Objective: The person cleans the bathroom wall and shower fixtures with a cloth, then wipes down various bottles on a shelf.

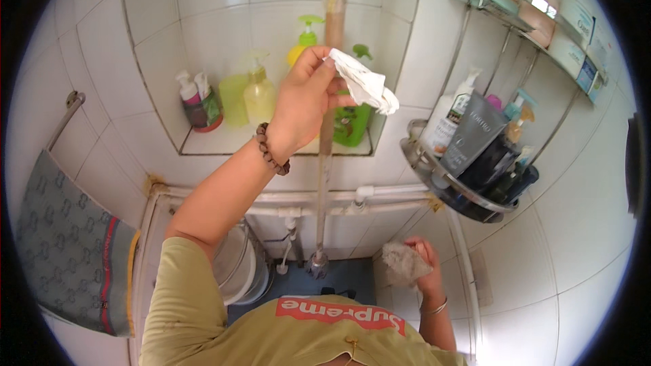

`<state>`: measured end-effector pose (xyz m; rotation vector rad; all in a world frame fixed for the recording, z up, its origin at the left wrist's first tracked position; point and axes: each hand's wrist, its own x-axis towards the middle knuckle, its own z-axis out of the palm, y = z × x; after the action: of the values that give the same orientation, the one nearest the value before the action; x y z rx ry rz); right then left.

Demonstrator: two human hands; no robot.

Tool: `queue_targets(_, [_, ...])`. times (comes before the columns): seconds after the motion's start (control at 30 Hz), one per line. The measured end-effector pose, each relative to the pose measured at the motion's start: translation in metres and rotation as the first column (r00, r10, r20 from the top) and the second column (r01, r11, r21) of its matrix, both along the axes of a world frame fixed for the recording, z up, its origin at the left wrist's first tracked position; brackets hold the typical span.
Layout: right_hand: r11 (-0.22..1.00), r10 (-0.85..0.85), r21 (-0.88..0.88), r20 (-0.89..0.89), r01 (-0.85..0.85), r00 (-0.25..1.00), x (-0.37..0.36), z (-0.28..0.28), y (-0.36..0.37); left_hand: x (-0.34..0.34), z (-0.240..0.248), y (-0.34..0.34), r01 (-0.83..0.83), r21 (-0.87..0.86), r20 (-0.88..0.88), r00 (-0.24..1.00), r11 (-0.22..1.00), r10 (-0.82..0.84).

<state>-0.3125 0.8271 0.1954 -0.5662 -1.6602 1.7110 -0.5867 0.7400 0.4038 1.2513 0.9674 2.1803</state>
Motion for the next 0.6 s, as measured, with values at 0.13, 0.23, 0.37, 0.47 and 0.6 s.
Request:
queue_targets(0.13, [0.929,0.110,0.340,0.124,-0.147,0.986,-0.041,0.035,-0.006,-0.009,-0.048,-0.028,-0.030,-0.143,-0.007,1.000,0.989,0.030])
queue_targets(0.23, [0.903,0.174,0.386,0.073,-0.189,0.982,-0.079,0.058,-0.022,-0.013,-0.080,-0.050,-0.025,-0.249,-0.014,1.000,0.968,0.022])
queue_targets(0.37, [0.863,0.190,0.444,0.157,-0.241,0.969,-0.122,0.084,-0.047,-0.014,-0.115,-0.076,-0.015,-0.284,-0.048,0.999,0.959,0.001])
queue_targets(0.47, [0.847,0.234,0.443,0.184,-0.293,0.955,-0.146,0.072,-0.060,-0.015,-0.134,-0.091,0.023,-0.327,0.074,0.997,0.945,0.002])
queue_targets(0.6, [0.856,0.280,0.413,0.135,-0.311,0.950,-0.162,0.052,-0.069,-0.014,-0.147,-0.102,-0.064,-0.270,-0.057,0.997,0.961,0.051])
